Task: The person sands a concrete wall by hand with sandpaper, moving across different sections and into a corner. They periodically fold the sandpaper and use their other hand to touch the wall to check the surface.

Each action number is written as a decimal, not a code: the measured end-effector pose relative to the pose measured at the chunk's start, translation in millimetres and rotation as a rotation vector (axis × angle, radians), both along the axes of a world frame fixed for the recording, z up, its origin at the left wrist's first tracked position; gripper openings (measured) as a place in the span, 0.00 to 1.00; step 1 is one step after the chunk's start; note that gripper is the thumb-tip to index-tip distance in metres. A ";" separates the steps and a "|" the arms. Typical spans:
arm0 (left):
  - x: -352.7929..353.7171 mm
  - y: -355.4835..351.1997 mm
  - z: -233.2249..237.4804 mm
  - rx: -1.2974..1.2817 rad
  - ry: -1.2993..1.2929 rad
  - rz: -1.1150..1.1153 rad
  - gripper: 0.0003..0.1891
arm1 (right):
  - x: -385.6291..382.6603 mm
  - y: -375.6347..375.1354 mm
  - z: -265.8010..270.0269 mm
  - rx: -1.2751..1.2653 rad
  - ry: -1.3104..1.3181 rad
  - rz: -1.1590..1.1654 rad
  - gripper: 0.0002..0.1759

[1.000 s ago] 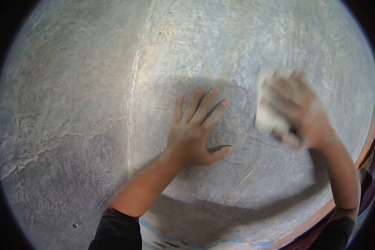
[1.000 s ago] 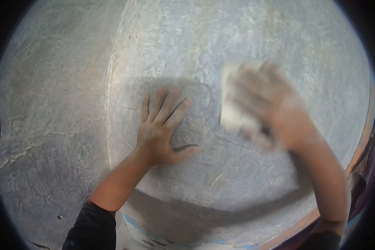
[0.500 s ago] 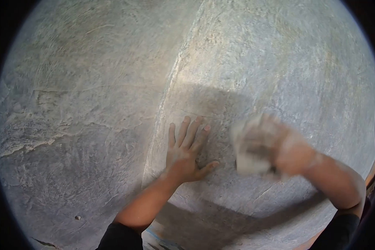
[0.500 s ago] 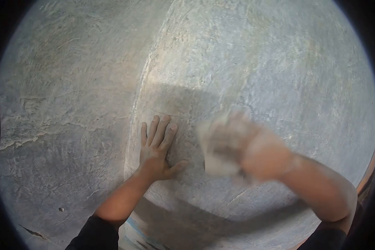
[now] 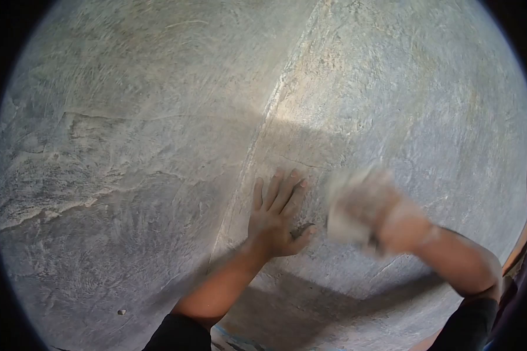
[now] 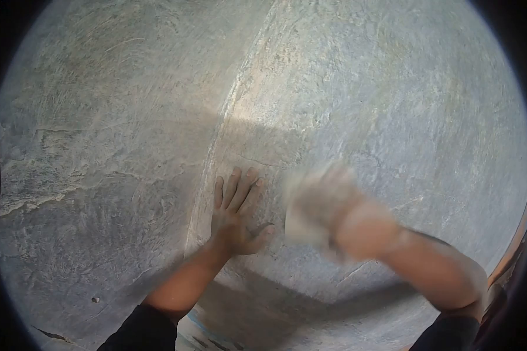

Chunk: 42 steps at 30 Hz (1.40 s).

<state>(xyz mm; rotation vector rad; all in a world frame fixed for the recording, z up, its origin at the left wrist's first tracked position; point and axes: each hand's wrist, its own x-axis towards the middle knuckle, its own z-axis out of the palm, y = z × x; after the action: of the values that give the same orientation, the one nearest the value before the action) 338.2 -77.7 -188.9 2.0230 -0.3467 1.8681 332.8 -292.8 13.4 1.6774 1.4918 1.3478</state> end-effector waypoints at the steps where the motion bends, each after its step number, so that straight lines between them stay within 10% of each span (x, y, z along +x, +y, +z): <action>1: -1.2 0.8 -1.4 0.000 0.006 -0.011 0.43 | -1.1 2.8 -0.8 -0.075 -0.002 -0.010 0.38; 8: -0.8 5.3 -4.5 0.014 0.006 -0.047 0.41 | -1.7 -0.5 -15.4 0.151 -0.022 -0.091 0.31; 11: -0.9 5.5 -3.1 0.021 -0.007 -0.050 0.38 | 1.9 -11.2 -30.5 -0.502 0.440 0.079 0.29; 14: 1.8 5.2 -4.7 0.024 -0.005 -0.036 0.37 | -30.5 8.4 11.9 0.230 0.106 -0.160 0.28; 17: -4.8 3.0 -3.2 0.011 0.016 -0.066 0.35 | -39.8 45.6 -30.9 -0.542 0.020 -0.865 0.29; 21: -1.3 -2.4 -16.1 0.017 0.031 -0.057 0.35 | -8.2 -18.5 5.8 -0.002 -0.052 -0.016 0.28; 25: 1.8 -10.7 -25.2 -0.017 0.047 -0.024 0.35 | -12.4 -24.0 -30.6 -0.120 0.092 -0.142 0.27; 26: 1.0 -11.9 -26.5 -0.022 0.053 -0.022 0.35 | 2.4 -25.9 -60.3 -0.377 0.498 0.151 0.28; 30: -5.3 -23.0 -29.0 -0.034 0.087 -0.031 0.36 | -18.5 -43.8 -8.9 0.227 -0.052 -0.118 0.25; 33: -7.8 -33.5 -33.0 -0.044 0.112 -0.032 0.37 | -20.1 -39.0 -50.6 -0.097 -0.052 -0.364 0.25; 34: -9.3 -36.0 -33.3 -0.053 0.121 -0.050 0.37 | -10.5 -40.6 -67.1 -0.242 0.675 0.157 0.28; 35: -9.7 -38.3 -33.7 -0.063 0.127 -0.069 0.37 | -3.9 -47.6 -66.3 -0.233 0.672 0.162 0.28; 37: -8.3 -43.4 -38.4 -0.060 0.135 -0.065 0.37 | -9.8 -54.7 -42.3 -0.076 -0.148 -0.058 0.28; 39: -10.6 -54.1 -45.0 -0.071 0.150 -0.071 0.37 | -26.8 -62.4 -11.7 0.298 -0.093 -0.094 0.27; 42: -15.3 -57.5 -47.0 -0.050 0.143 -0.076 0.38 | -7.7 -63.2 -52.7 -0.057 -0.070 -0.155 0.23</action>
<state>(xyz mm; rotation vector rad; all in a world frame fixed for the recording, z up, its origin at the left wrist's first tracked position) 322.9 -135.2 -235.8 2.0656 -0.3296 1.6597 325.1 -356.0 -39.3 1.6563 1.3193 1.2572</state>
